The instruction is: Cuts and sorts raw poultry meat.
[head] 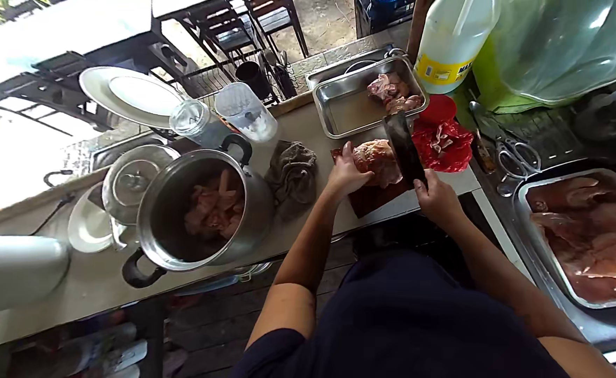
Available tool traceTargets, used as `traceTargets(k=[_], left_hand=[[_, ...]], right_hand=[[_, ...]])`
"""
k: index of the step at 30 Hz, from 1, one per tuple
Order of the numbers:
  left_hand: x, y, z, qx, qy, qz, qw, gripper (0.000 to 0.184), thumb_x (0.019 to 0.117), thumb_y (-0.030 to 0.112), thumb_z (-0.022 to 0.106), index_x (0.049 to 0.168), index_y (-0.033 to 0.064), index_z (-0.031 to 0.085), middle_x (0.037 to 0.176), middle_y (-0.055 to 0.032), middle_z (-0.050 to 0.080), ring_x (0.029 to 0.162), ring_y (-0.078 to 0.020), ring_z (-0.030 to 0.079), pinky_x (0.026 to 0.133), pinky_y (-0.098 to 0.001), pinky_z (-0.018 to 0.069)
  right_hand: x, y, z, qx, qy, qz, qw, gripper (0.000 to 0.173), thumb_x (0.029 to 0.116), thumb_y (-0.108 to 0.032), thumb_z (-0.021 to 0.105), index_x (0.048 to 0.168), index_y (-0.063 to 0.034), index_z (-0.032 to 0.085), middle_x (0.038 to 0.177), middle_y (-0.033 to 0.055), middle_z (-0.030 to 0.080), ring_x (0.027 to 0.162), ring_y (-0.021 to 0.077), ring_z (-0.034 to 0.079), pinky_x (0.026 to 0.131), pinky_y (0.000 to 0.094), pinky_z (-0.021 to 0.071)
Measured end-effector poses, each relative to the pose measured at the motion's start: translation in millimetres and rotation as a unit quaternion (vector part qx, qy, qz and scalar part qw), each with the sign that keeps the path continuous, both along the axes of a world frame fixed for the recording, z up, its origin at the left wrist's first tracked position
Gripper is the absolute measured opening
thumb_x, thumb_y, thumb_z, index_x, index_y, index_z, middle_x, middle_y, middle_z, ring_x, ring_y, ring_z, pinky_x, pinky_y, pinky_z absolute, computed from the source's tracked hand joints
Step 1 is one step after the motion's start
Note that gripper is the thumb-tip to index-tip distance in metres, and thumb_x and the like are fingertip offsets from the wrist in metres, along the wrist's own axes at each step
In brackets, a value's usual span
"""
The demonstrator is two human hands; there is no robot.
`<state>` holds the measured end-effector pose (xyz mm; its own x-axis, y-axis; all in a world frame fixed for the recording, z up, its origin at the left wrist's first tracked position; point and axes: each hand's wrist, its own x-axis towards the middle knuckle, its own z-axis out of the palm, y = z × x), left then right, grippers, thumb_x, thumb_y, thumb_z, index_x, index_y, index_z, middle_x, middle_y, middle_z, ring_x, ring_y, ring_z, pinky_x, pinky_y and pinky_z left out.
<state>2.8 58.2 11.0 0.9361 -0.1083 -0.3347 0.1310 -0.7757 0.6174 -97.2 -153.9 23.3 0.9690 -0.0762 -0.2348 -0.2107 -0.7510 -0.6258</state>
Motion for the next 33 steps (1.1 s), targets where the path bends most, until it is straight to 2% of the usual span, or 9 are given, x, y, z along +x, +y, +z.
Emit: traceTargets(k=[3, 6, 10, 14, 18, 22, 28, 31, 33], left_hand=[[18.5, -17.0, 33.8, 0.116, -0.084, -0.185, 0.972, 0.099, 0.0769, 0.022, 0.088, 0.161, 0.0161, 0.036, 0.161, -0.0291, 0.031, 0.151, -0.0498, 0.025, 0.118, -0.0675, 0.0277], [55.0, -49.6, 42.2, 0.192, -0.097, -0.43, 0.877, 0.087, 0.0736, 0.002, 0.085, 0.152, 0.0197, 0.051, 0.164, -0.0189, 0.034, 0.155, -0.0449, 0.019, 0.124, -0.0669, 0.0117], [77.8, -77.3, 45.8, 0.324, -0.026, -0.557, 0.764, 0.068, 0.0786, -0.006, 0.074, 0.141, 0.0145, 0.057, 0.148, -0.015, 0.052, 0.128, -0.0384, 0.057, 0.101, -0.0593, 0.0486], [85.6, -71.2, 46.0, 0.404, -0.041, -0.558, 0.724, 0.058, 0.0793, 0.017, 0.082, 0.134, 0.014, 0.062, 0.123, -0.0162, 0.068, 0.114, -0.0389, 0.064, 0.096, -0.0624, 0.0473], [85.4, -62.4, 46.0, 0.404, 0.038, -0.502, 0.764, 0.042, 0.0859, 0.03, 0.08, 0.119, 0.0049, 0.071, 0.114, -0.0193, 0.07, 0.113, -0.0397, 0.063, 0.097, -0.0638, 0.0448], [82.8, -51.4, 59.1, 0.288, 0.067, -0.461, 0.837, 0.048, 0.0885, 0.015, 0.08, 0.129, -0.0053, 0.062, 0.12, -0.026, 0.066, 0.113, -0.041, 0.063, 0.098, -0.0599, 0.0477], [65.5, -46.4, 68.2, -0.029, 0.048, -0.183, 0.981, 0.057, 0.0958, 0.013, 0.069, 0.145, -0.0032, 0.047, 0.13, -0.0244, 0.063, 0.117, -0.0319, 0.063, 0.102, -0.0501, 0.0492], [44.3, -54.5, 43.2, -0.18, 0.071, -0.022, 0.981, 0.067, 0.1023, 0.028, 0.06, 0.159, 0.0103, 0.029, 0.14, -0.0201, 0.058, 0.123, -0.0289, 0.061, 0.102, -0.0491, 0.0511], [28.7, -54.5, 11.4, -0.195, 0.075, 0.033, 0.977, 0.061, 0.1055, 0.037, 0.055, 0.157, 0.0117, 0.033, 0.125, -0.0186, 0.062, 0.106, -0.0264, 0.063, 0.086, -0.0462, 0.0536]], right_hand=[[-6.6, -14.0, -3.6, 0.025, -0.023, -0.039, 0.999, 0.036, 0.111, -0.021, 0.042, 0.135, 0.0037, 0.051, 0.097, 0.027, 0.067, 0.091, 0.0441, 0.068, 0.082, 0.063, 0.0513], [-13.4, -25.0, -6.8, 0.047, -0.019, -0.073, 0.996, 0.036, 0.1121, -0.023, 0.04, 0.135, 0.0019, 0.051, 0.091, 0.0239, 0.066, 0.078, 0.0392, 0.068, 0.076, 0.0599, 0.0539], [-32.8, -38.2, -11.2, 0.055, -0.05, -0.101, 0.992, 0.035, 0.1111, -0.022, 0.042, 0.136, 0.0004, 0.052, 0.086, 0.0213, 0.066, 0.072, 0.0356, 0.067, 0.072, 0.057, 0.0544], [-54.0, -53.8, -26.7, 0.059, -0.069, -0.113, 0.989, 0.035, 0.1105, -0.021, 0.04, 0.129, 0.0045, 0.055, 0.086, 0.0182, 0.065, 0.072, 0.0298, 0.067, 0.072, 0.0504, 0.056], [-66.3, -63.3, -38.0, 0.064, -0.054, -0.122, 0.989, 0.038, 0.1108, -0.021, 0.039, 0.134, 0.0057, 0.053, 0.09, 0.0202, 0.068, 0.074, 0.031, 0.069, 0.074, 0.0501, 0.0566], [-67.4, -72.3, -36.8, 0.068, -0.044, -0.116, 0.99, 0.038, 0.1113, -0.021, 0.039, 0.134, 0.0066, 0.053, 0.091, 0.0216, 0.067, 0.076, 0.0314, 0.069, 0.075, 0.0509, 0.056], [-49.2, -75.7, -9.9, 0.125, -0.039, -0.12, 0.984, 0.034, 0.1067, -0.015, 0.048, 0.133, 0.0053, 0.052, 0.092, 0.0195, 0.065, 0.074, 0.0263, 0.066, 0.074, 0.0469, 0.0554], [-38.8, -72.0, 1.6, 0.141, -0.062, -0.11, 0.982, 0.044, 0.0977, -0.009, 0.053, 0.139, 0.0035, 0.047, 0.096, 0.0222, 0.064, 0.077, 0.0302, 0.066, 0.074, 0.0516, 0.0534], [-31.8, -71.2, 1.1, 0.13, -0.073, -0.068, 0.986, 0.045, 0.1017, -0.011, 0.052, 0.143, 0.0018, 0.043, 0.099, 0.0246, 0.066, 0.082, 0.035, 0.068, 0.077, 0.0563, 0.0542]])
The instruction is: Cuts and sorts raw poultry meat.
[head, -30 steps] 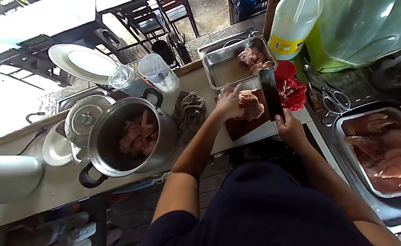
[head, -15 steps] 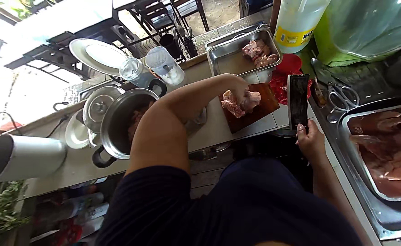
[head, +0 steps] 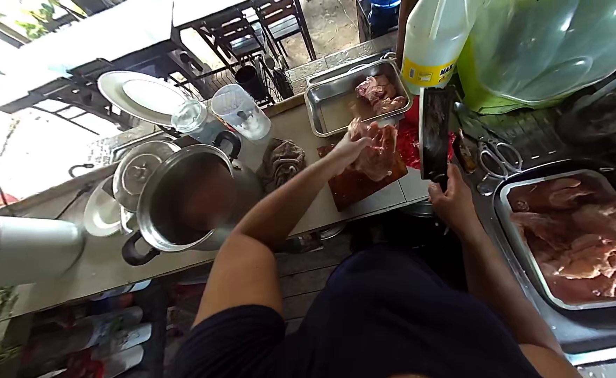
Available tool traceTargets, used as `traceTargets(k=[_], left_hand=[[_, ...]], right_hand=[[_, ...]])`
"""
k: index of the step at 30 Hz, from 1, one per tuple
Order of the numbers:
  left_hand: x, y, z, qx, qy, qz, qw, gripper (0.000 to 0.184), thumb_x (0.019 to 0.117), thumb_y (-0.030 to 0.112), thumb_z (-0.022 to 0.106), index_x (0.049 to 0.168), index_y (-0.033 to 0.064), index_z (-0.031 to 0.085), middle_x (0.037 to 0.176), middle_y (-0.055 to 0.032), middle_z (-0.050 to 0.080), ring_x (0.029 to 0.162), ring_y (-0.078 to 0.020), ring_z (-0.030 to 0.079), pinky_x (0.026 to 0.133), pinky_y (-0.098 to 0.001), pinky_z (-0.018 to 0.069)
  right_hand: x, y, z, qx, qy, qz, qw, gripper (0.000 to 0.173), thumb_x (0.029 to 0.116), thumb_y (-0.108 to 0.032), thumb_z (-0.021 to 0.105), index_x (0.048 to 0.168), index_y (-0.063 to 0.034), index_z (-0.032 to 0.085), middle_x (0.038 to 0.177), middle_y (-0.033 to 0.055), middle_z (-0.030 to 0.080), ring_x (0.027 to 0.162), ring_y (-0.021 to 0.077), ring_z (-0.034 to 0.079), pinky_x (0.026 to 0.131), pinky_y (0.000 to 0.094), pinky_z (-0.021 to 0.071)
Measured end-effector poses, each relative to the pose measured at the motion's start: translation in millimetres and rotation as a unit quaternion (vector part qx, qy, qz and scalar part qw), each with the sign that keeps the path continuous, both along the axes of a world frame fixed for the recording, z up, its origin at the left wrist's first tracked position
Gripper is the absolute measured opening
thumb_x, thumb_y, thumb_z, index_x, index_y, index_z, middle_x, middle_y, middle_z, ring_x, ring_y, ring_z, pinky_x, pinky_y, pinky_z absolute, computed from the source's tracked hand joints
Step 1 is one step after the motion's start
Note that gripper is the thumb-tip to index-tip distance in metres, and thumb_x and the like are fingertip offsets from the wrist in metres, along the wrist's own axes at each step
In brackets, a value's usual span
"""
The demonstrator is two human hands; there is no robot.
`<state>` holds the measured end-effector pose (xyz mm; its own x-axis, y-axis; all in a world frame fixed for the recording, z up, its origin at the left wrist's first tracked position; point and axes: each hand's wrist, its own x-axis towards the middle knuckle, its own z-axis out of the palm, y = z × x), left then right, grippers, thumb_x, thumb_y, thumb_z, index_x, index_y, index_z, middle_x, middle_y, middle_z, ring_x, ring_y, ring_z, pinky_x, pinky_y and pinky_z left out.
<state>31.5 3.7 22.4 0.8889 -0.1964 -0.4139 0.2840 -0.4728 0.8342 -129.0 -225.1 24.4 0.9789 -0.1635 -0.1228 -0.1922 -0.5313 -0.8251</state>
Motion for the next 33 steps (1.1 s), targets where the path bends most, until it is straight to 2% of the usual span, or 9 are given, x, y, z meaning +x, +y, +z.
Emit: traceTargets(k=[3, 6, 9, 11, 14, 17, 25, 29, 33], left_hand=[[-14.9, 12.5, -28.6, 0.038, 0.006, 0.032, 0.999, 0.056, 0.1072, 0.042, 0.053, 0.149, 0.0054, 0.043, 0.128, -0.024, 0.063, 0.114, -0.0344, 0.065, 0.098, -0.0562, 0.0524], [-27.9, 21.8, -19.6, 0.17, -0.006, 0.011, 0.985, 0.064, 0.1063, 0.051, 0.05, 0.147, 0.0018, 0.042, 0.117, -0.0258, 0.066, 0.094, -0.036, 0.072, 0.083, -0.0546, 0.0587], [-36.6, 31.5, -23.1, 0.172, -0.112, 0.022, 0.979, 0.069, 0.1001, 0.04, 0.066, 0.151, 0.0025, 0.039, 0.14, -0.0312, 0.053, 0.127, -0.0437, 0.057, 0.105, -0.0607, 0.0462], [-35.9, 35.1, -30.3, 0.122, -0.19, 0.002, 0.974, 0.062, 0.0982, 0.027, 0.069, 0.153, 0.0122, 0.045, 0.152, -0.03, 0.04, 0.135, -0.0417, 0.049, 0.108, -0.0557, 0.045], [-31.8, 38.9, -45.1, 0.056, -0.274, -0.031, 0.96, 0.036, 0.0973, 0.016, 0.068, 0.131, 0.0027, 0.066, 0.136, -0.0248, 0.055, 0.114, -0.0297, 0.062, 0.098, -0.0411, 0.0528], [-29.8, 42.3, -59.1, 0.014, -0.32, -0.017, 0.947, 0.029, 0.0943, 0.014, 0.071, 0.12, -0.0008, 0.07, 0.123, -0.0225, 0.065, 0.1, -0.0246, 0.069, 0.09, -0.0363, 0.0572], [-27.7, 46.6, -72.6, -0.033, -0.349, -0.016, 0.936, 0.024, 0.0908, 0.011, 0.075, 0.11, -0.0025, 0.071, 0.111, -0.0209, 0.067, 0.092, -0.0228, 0.069, 0.085, -0.0347, 0.0579], [-29.3, 48.7, -74.9, -0.056, -0.341, -0.019, 0.938, 0.023, 0.0922, 0.009, 0.073, 0.112, -0.003, 0.07, 0.109, -0.0207, 0.068, 0.092, -0.0244, 0.069, 0.084, -0.037, 0.0588], [-32.3, 53.5, -78.0, -0.076, -0.36, -0.033, 0.929, 0.023, 0.0943, 0.007, 0.069, 0.115, -0.0041, 0.067, 0.112, -0.0211, 0.068, 0.098, -0.0283, 0.071, 0.086, -0.0427, 0.0595]], right_hand=[[8.4, 5.4, -3.6, -0.051, 0.002, 0.049, 0.997, 0.041, 0.1072, -0.014, 0.05, 0.146, 0.0002, 0.044, 0.106, 0.0259, 0.067, 0.087, 0.0397, 0.069, 0.08, 0.0607, 0.0544], [14.4, 16.1, -1.5, -0.08, 0.006, 0.065, 0.995, 0.047, 0.1073, -0.013, 0.05, 0.152, -0.0033, 0.04, 0.11, 0.027, 0.068, 0.093, 0.0434, 0.07, 0.082, 0.0629, 0.0538], [17.2, 32.0, 4.9, -0.1, -0.051, 0.064, 0.992, 0.06, 0.1076, -0.014, 0.049, 0.162, -0.0094, 0.024, 0.099, 0.0264, 0.069, 0.076, 0.0435, 0.069, 0.07, 0.0613, 0.055], [19.9, 45.4, 8.9, -0.117, -0.084, 0.073, 0.987, 0.065, 0.1089, -0.015, 0.046, 0.166, -0.0126, 0.014, 0.107, 0.0263, 0.068, 0.072, 0.0406, 0.068, 0.066, 0.0587, 0.0561], [24.2, 62.6, 5.5, -0.133, -0.092, 0.097, 0.982, 0.067, 0.1085, -0.012, 0.044, 0.167, -0.0123, 0.011, 0.115, 0.0274, 0.067, 0.076, 0.0426, 0.07, 0.068, 0.0599, 0.0568], [25.9, 78.2, -4.4, -0.157, -0.067, 0.092, 0.981, 0.068, 0.1078, -0.013, 0.046, 0.167, -0.0121, 0.012, 0.106, 0.0263, 0.068, 0.078, 0.0429, 0.069, 0.07, 0.0594, 0.0565], [28.4, 110.2, -25.5, -0.209, -0.033, 0.09, 0.973, 0.065, 0.1092, -0.015, 0.043, 0.167, -0.0153, 0.012, 0.088, 0.0233, 0.069, 0.075, 0.0429, 0.069, 0.069, 0.0581, 0.0557], [28.8, 116.7, -7.1, -0.244, 0.0, 0.09, 0.966, 0.064, 0.1097, -0.017, 0.042, 0.167, -0.0179, 0.013, 0.094, 0.025, 0.069, 0.08, 0.0436, 0.07, 0.072, 0.0591, 0.0556], [31.7, 122.8, 11.0, -0.226, -0.132, 0.002, 0.965, 0.065, 0.1063, -0.011, 0.047, 0.165, -0.0105, 0.021, 0.097, 0.0246, 0.071, 0.073, 0.0409, 0.07, 0.065, 0.0578, 0.0567]])
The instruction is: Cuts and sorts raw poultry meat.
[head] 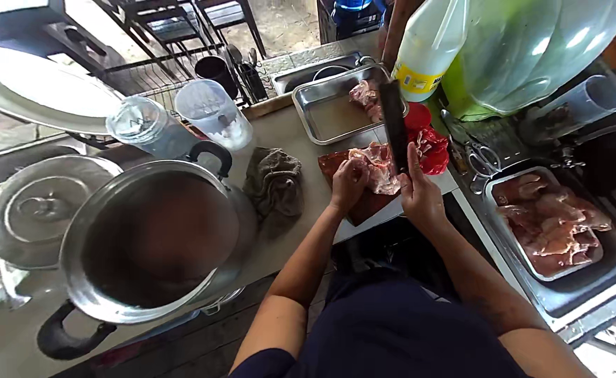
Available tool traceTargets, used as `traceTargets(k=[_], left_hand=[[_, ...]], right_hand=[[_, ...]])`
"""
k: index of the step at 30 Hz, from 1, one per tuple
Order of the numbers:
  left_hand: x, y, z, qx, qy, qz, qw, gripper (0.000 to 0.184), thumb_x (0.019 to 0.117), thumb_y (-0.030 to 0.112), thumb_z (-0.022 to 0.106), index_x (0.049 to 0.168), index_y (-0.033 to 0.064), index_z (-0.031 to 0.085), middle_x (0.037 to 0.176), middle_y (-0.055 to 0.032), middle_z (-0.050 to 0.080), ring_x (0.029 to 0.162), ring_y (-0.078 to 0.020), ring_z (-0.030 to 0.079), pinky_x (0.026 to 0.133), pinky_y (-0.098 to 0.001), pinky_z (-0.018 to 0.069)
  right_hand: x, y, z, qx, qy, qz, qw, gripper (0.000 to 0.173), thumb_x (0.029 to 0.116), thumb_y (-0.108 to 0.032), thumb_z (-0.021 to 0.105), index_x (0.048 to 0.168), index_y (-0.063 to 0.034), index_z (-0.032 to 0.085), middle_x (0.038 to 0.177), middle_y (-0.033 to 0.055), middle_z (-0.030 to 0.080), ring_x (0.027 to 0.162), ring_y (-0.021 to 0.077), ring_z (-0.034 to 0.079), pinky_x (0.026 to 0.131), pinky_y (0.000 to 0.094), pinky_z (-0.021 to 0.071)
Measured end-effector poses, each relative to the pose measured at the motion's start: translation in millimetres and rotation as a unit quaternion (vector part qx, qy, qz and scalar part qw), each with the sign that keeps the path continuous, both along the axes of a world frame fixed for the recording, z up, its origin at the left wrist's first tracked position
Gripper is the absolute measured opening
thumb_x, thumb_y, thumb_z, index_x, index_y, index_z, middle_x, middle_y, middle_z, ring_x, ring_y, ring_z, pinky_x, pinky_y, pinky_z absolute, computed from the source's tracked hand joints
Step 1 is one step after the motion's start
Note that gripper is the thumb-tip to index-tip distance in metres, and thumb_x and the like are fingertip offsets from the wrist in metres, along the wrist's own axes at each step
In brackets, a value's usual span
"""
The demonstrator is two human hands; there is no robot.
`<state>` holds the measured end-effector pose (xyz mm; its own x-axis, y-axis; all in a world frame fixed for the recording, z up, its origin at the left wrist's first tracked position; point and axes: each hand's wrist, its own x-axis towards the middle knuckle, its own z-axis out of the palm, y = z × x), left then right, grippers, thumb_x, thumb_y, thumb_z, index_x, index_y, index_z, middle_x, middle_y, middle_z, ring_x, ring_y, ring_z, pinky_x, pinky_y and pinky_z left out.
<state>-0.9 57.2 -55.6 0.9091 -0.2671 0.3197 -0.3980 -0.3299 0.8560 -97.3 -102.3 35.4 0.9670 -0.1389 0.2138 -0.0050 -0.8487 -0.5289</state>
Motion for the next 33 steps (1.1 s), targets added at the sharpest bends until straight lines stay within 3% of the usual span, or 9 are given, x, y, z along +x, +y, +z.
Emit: traceTargets(k=[2, 5, 8, 13, 17, 21, 24, 30, 33], left_hand=[[-0.7, -1.0, -0.1, -0.001, 0.002, 0.007, 1.0, 0.023, 0.0936, 0.007, 0.07, 0.114, -0.0044, 0.068, 0.11, -0.0211, 0.069, 0.097, -0.0284, 0.071, 0.086, -0.0429, 0.0598], [-4.2, 1.9, 7.2, 0.016, 0.024, 0.004, 1.0, 0.022, 0.0937, 0.009, 0.072, 0.113, -0.0025, 0.069, 0.113, -0.021, 0.068, 0.1, -0.0302, 0.069, 0.089, -0.0459, 0.0573], [-0.8, 1.5, 3.4, 0.028, 0.015, 0.0, 0.999, 0.023, 0.0939, 0.01, 0.072, 0.112, -0.0032, 0.069, 0.114, -0.022, 0.068, 0.099, -0.0303, 0.07, 0.089, -0.0447, 0.0577], [1.6, -3.5, 2.1, 0.001, 0.013, 0.022, 1.0, 0.02, 0.0907, 0.008, 0.073, 0.106, -0.0047, 0.072, 0.106, -0.0214, 0.071, 0.099, -0.0294, 0.07, 0.092, -0.044, 0.0563], [0.1, -2.8, -3.0, -0.02, -0.019, 0.025, 0.999, 0.017, 0.0901, 0.005, 0.072, 0.104, -0.0046, 0.071, 0.102, -0.0192, 0.071, 0.093, -0.0256, 0.071, 0.086, -0.0407, 0.0589], [0.3, -2.3, 1.0, 0.02, -0.001, 0.033, 0.999, 0.019, 0.0902, 0.009, 0.074, 0.104, -0.0046, 0.073, 0.105, -0.0209, 0.071, 0.1, -0.03, 0.07, 0.093, -0.0452, 0.0557], [1.5, -4.3, -0.6, 0.026, 0.004, 0.028, 0.999, 0.017, 0.0908, 0.01, 0.074, 0.101, -0.0033, 0.074, 0.103, -0.0198, 0.071, 0.099, -0.0291, 0.07, 0.092, -0.0449, 0.0551], [1.3, 1.8, 1.3, -0.026, 0.038, 0.007, 0.999, 0.018, 0.0924, 0.006, 0.071, 0.106, -0.005, 0.072, 0.107, -0.0197, 0.072, 0.098, -0.0253, 0.071, 0.093, -0.0408, 0.057], [-1.1, 22.2, 11.5, -0.05, 0.042, 0.059, 0.996, 0.022, 0.0956, 0.005, 0.063, 0.112, -0.0075, 0.07, 0.112, -0.0212, 0.072, 0.097, -0.0252, 0.071, 0.089, -0.0405, 0.0574]], right_hand=[[2.1, 4.6, -3.9, 0.005, -0.022, -0.004, 1.0, 0.066, 0.1062, -0.01, 0.045, 0.166, -0.0112, 0.018, 0.099, 0.0243, 0.071, 0.073, 0.0403, 0.07, 0.065, 0.0572, 0.0573], [4.4, 11.8, -21.0, 0.001, 0.112, 0.015, 0.994, 0.067, 0.1083, -0.013, 0.042, 0.167, -0.0167, 0.011, 0.101, 0.0258, 0.071, 0.083, 0.0448, 0.07, 0.074, 0.0615, 0.0556], [2.1, 19.5, -30.1, -0.048, 0.147, 0.01, 0.988, 0.066, 0.1087, -0.015, 0.042, 0.167, -0.0168, 0.01, 0.11, 0.0261, 0.07, 0.09, 0.0444, 0.071, 0.077, 0.0588, 0.0567], [7.2, 17.8, -3.6, -0.077, 0.21, 0.023, 0.974, 0.067, 0.11, -0.018, 0.039, 0.167, -0.0216, 0.004, 0.113, 0.0274, 0.067, 0.095, 0.0451, 0.07, 0.082, 0.0601, 0.0549], [7.3, 5.9, -0.9, -0.037, 0.083, 0.025, 0.996, 0.072, 0.1066, -0.013, 0.047, 0.167, -0.0184, 0.01, 0.107, 0.0253, 0.071, 0.079, 0.0436, 0.072, 0.07, 0.0609, 0.0568], [7.7, 11.3, -18.7, -0.061, 0.182, 0.029, 0.981, 0.063, 0.1101, -0.02, 0.041, 0.167, -0.0208, 0.013, 0.109, 0.026, 0.07, 0.095, 0.044, 0.071, 0.083, 0.0582, 0.055], [7.5, 17.1, -16.0, -0.099, 0.226, 0.021, 0.969, 0.065, 0.1113, -0.022, 0.037, 0.167, -0.0252, 0.004, 0.113, 0.0257, 0.067, 0.096, 0.0426, 0.07, 0.083, 0.0558, 0.0553], [7.9, 6.2, -2.2, -0.048, 0.156, 0.036, 0.986, 0.065, 0.1106, -0.02, 0.042, 0.167, -0.019, 0.009, 0.104, 0.0276, 0.07, 0.087, 0.0483, 0.07, 0.076, 0.0647, 0.0544], [4.2, 3.7, 54.6, -0.025, -0.033, 0.027, 0.999, 0.064, 0.1092, -0.018, 0.045, 0.166, -0.0122, 0.016, 0.11, 0.0248, 0.071, 0.076, 0.0386, 0.071, 0.067, 0.0588, 0.0572]])
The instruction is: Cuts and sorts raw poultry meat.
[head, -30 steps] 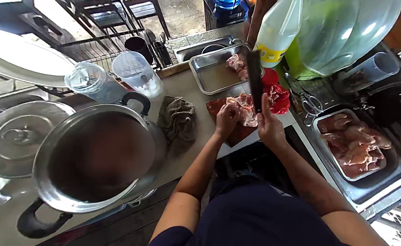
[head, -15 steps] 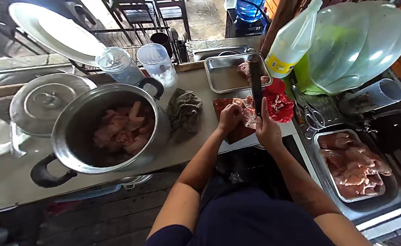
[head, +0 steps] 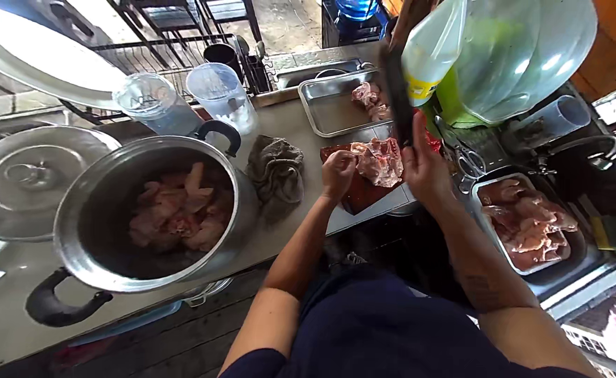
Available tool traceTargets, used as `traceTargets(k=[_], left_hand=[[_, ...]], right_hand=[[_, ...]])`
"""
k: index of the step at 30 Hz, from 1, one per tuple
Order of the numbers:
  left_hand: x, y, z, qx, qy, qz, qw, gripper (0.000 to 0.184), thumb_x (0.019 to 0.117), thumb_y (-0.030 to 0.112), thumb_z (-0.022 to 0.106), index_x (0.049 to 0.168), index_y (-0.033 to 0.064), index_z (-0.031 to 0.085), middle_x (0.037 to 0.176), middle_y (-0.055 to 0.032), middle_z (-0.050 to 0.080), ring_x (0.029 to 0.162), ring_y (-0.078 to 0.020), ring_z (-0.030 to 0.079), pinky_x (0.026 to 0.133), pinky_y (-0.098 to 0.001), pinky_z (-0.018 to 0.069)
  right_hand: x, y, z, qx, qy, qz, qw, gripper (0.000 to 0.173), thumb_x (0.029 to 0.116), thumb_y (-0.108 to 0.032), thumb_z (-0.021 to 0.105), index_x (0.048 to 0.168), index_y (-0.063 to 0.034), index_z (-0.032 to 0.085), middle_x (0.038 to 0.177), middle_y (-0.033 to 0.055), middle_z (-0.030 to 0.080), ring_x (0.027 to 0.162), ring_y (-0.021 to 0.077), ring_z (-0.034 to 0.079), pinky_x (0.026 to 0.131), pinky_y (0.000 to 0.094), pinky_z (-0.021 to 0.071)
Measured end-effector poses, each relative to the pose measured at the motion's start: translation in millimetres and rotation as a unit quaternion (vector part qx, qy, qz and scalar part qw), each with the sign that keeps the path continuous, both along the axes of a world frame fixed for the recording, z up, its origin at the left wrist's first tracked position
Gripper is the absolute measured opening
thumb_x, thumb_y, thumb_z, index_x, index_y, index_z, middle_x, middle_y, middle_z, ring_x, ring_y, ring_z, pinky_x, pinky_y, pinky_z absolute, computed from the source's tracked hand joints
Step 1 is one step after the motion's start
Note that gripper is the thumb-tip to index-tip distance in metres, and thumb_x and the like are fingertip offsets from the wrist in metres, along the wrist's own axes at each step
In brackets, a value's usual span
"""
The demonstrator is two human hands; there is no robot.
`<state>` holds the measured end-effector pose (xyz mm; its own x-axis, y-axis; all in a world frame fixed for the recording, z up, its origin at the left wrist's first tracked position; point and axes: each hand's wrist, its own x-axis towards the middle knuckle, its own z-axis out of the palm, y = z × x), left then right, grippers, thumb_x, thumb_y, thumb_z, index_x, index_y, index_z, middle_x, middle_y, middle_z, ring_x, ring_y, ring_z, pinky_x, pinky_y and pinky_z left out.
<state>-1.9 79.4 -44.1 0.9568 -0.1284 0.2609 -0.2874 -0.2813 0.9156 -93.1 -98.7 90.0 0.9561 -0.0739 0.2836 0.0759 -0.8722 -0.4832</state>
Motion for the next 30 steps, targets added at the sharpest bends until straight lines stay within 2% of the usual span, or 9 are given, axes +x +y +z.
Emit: traceTargets(k=[2, 4, 7, 10, 14, 19, 22, 27, 30], left_hand=[[-5.4, 20.8, 0.0, -0.01, 0.011, 0.043, 0.999, 0.023, 0.0976, 0.009, 0.061, 0.115, -0.0054, 0.068, 0.112, -0.02, 0.071, 0.092, -0.0242, 0.071, 0.085, -0.041, 0.0584], [-11.4, 41.6, -1.3, -0.031, 0.02, 0.058, 0.998, 0.024, 0.0998, 0.01, 0.06, 0.119, -0.0037, 0.064, 0.114, -0.0204, 0.068, 0.091, -0.0244, 0.07, 0.08, -0.0413, 0.0592], [-21.0, 57.4, 2.9, -0.056, 0.031, 0.071, 0.995, 0.025, 0.1003, 0.006, 0.058, 0.123, -0.0037, 0.06, 0.114, -0.0195, 0.066, 0.089, -0.0208, 0.068, 0.077, -0.0369, 0.059], [-11.3, 51.5, 8.7, -0.061, 0.008, 0.083, 0.995, 0.024, 0.0976, 0.004, 0.059, 0.118, -0.0074, 0.063, 0.112, -0.0205, 0.067, 0.092, -0.0192, 0.068, 0.08, -0.0333, 0.0582], [4.1, 16.2, 23.8, 0.053, 0.019, -0.051, 0.997, 0.033, 0.0989, 0.012, 0.062, 0.126, -0.007, 0.063, 0.127, -0.0254, 0.064, 0.117, -0.0316, 0.065, 0.103, -0.0434, 0.0523], [17.1, -32.4, 11.9, 0.193, 0.006, -0.101, 0.976, 0.044, 0.0934, 0.023, 0.073, 0.131, 0.001, 0.066, 0.139, -0.025, 0.058, 0.129, -0.0429, 0.056, 0.109, -0.0548, 0.045], [19.0, -34.5, 6.0, 0.183, 0.006, -0.089, 0.979, 0.039, 0.0928, 0.023, 0.075, 0.123, 0.0005, 0.069, 0.132, -0.0245, 0.062, 0.125, -0.0423, 0.058, 0.107, -0.0554, 0.0458], [18.1, -29.4, 2.7, 0.155, -0.012, -0.089, 0.984, 0.035, 0.0899, 0.014, 0.075, 0.123, 0.0034, 0.07, 0.128, -0.0222, 0.065, 0.123, -0.0408, 0.059, 0.107, -0.0548, 0.0454], [18.6, -26.2, -3.1, 0.133, -0.011, -0.084, 0.987, 0.035, 0.0914, 0.016, 0.074, 0.122, -0.0009, 0.069, 0.126, -0.0225, 0.066, 0.122, -0.04, 0.06, 0.108, -0.0539, 0.0452]], right_hand=[[-7.8, -1.3, 30.9, -0.006, -0.165, -0.018, 0.986, 0.063, 0.1099, -0.017, 0.042, 0.164, -0.0004, 0.014, 0.122, 0.0233, 0.068, 0.078, 0.0227, 0.071, 0.069, 0.0436, 0.0606], [-8.8, 1.9, 9.7, 0.004, -0.249, -0.051, 0.967, 0.058, 0.1094, -0.015, 0.038, 0.158, 0.0088, 0.017, 0.105, 0.0203, 0.067, 0.065, 0.0152, 0.065, 0.058, 0.035, 0.0586], [-20.2, 16.9, -71.5, -0.045, 0.092, -0.07, 0.992, 0.057, 0.1086, -0.016, 0.04, 0.162, -0.0054, 0.025, 0.1, 0.0284, 0.068, 0.086, 0.0433, 0.071, 0.075, 0.0597, 0.0566], [3.1, 20.5, -65.5, -0.065, 0.338, -0.044, 0.938, 0.062, 0.1111, -0.022, 0.038, 0.167, -0.0192, 0.01, 0.117, 0.031, 0.067, 0.106, 0.0501, 0.067, 0.089, 0.0658, 0.0521], [0.1, 20.4, -72.2, -0.077, 0.301, -0.041, 0.95, 0.057, 0.1107, -0.02, 0.039, 0.165, -0.0135, 0.021, 0.106, 0.0292, 0.069, 0.1, 0.0487, 0.069, 0.085, 0.0641, 0.0538], [-3.8, 29.8, -75.6, -0.127, 0.31, -0.046, 0.941, 0.069, 0.1088, -0.014, 0.037, 0.167, -0.0234, 0.001, 0.101, 0.0243, 0.069, 0.095, 0.0442, 0.07, 0.082, 0.0579, 0.0556], [-0.1, -2.5, -83.5, 0.036, 0.273, -0.016, 0.961, 0.064, 0.1113, -0.018, 0.039, 0.167, -0.0174, 0.008, 0.089, 0.0266, 0.069, 0.078, 0.0417, 0.068, 0.077, 0.0587, 0.0551], [9.2, -40.5, -98.5, 0.349, 0.3, -0.02, 0.888, 0.066, 0.1124, -0.018, 0.04, 0.167, -0.0293, 0.004, 0.068, 0.0055, 0.048, 0.046, 0.012, 0.05, 0.047, 0.0284, 0.0501], [7.2, -30.4, -69.4, 0.155, 0.261, -0.017, 0.952, 0.062, 0.112, -0.02, 0.042, 0.167, -0.0236, 0.013, 0.077, 0.0174, 0.062, 0.055, 0.0253, 0.056, 0.055, 0.0416, 0.0523]])
